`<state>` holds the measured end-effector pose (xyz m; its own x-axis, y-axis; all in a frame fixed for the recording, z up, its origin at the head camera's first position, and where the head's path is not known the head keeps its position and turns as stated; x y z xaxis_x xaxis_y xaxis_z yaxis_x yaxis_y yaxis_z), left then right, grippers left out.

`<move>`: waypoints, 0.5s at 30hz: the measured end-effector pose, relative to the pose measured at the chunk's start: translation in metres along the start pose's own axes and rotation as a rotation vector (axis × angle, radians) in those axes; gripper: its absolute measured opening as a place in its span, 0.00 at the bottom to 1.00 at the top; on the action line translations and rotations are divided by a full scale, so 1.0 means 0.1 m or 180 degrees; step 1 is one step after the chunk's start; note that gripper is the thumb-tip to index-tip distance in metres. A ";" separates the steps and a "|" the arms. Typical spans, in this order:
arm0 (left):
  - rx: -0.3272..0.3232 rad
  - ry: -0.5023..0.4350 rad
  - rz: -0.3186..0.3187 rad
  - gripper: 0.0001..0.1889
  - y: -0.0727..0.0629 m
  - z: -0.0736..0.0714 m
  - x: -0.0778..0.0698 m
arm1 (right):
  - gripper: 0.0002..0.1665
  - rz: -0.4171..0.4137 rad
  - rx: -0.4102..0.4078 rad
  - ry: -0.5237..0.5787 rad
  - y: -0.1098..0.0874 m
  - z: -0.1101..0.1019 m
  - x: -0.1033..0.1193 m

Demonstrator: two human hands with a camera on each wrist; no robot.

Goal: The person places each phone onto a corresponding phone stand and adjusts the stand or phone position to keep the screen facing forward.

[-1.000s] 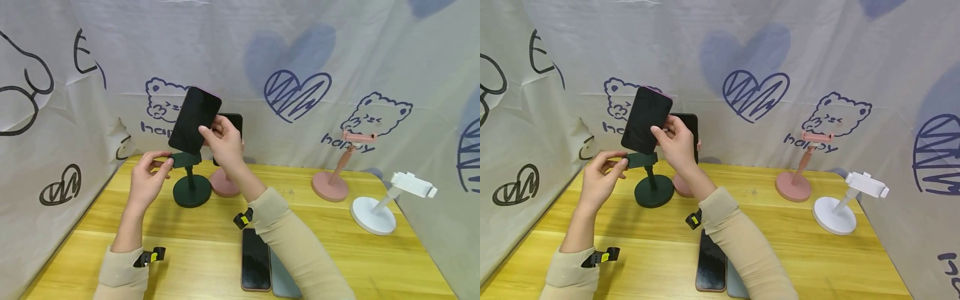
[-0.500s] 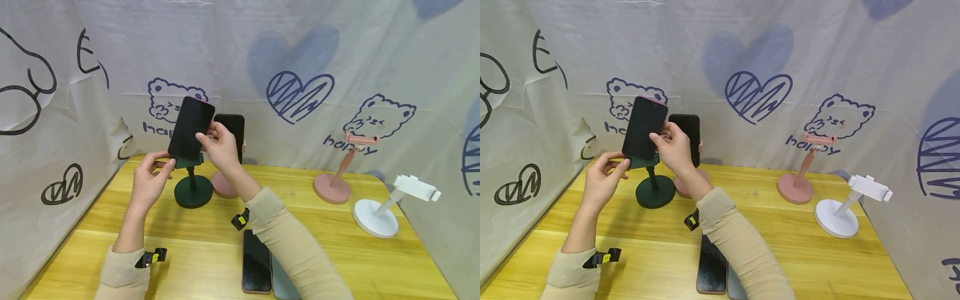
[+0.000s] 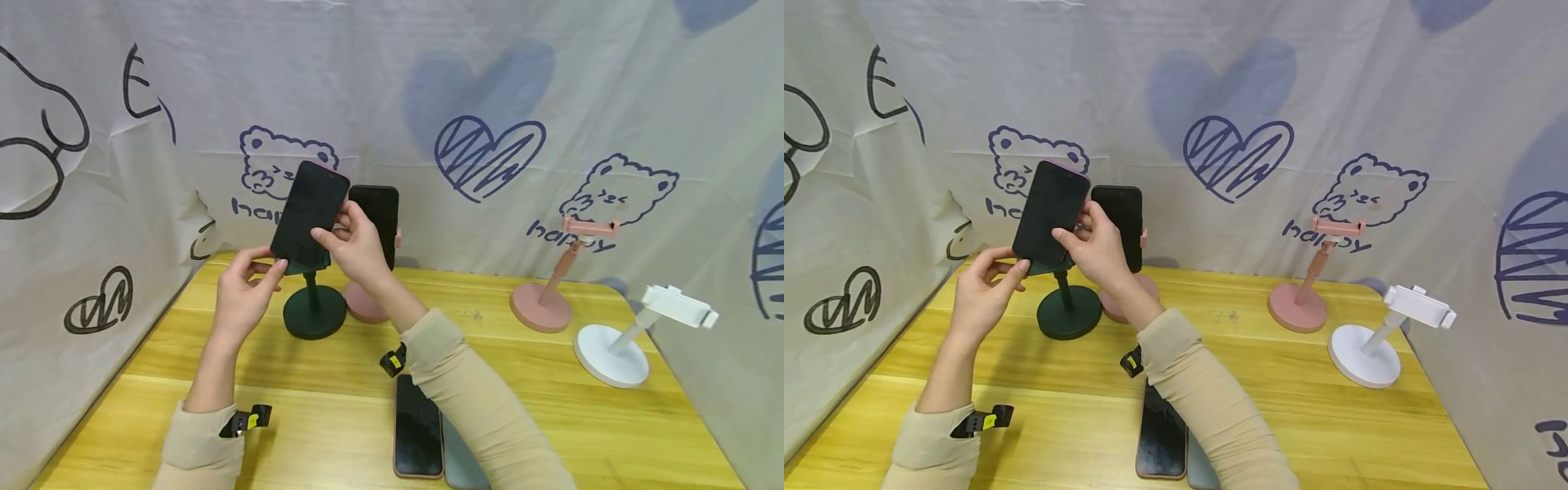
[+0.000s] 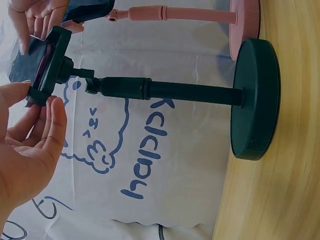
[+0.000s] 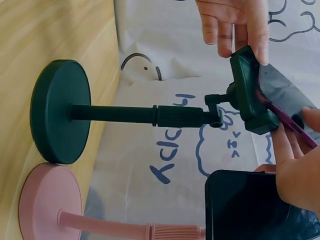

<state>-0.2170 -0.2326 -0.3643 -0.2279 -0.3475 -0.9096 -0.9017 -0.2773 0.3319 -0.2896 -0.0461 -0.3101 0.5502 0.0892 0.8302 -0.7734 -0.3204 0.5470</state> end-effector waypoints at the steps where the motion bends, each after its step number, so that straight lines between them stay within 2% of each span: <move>1: -0.0002 -0.0008 -0.0012 0.18 0.00 0.00 0.00 | 0.27 -0.0019 0.0012 -0.0052 0.00 0.00 -0.01; 7: -0.0002 -0.0039 -0.0085 0.19 0.00 0.00 0.03 | 0.28 -0.0100 0.0057 -0.0254 -0.01 0.00 -0.04; 15: 0.0102 -0.0074 0.0007 0.18 0.01 -0.02 0.03 | 0.27 -0.0058 0.0078 -0.0333 0.02 0.01 -0.04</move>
<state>-0.2178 -0.2356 -0.3659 -0.2381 -0.3272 -0.9145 -0.9123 -0.2476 0.3262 -0.2926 -0.0477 -0.3121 0.5949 -0.0031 0.8038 -0.7557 -0.3427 0.5581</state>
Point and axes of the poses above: each hand's wrist, its own y-axis towards the middle knuckle, its own z-axis out of the palm, x = y × z, the point moved 1 cm from there along y, towards the middle knuckle, and after that the axes turned 10 degrees about -z, right-handed, at the moved point
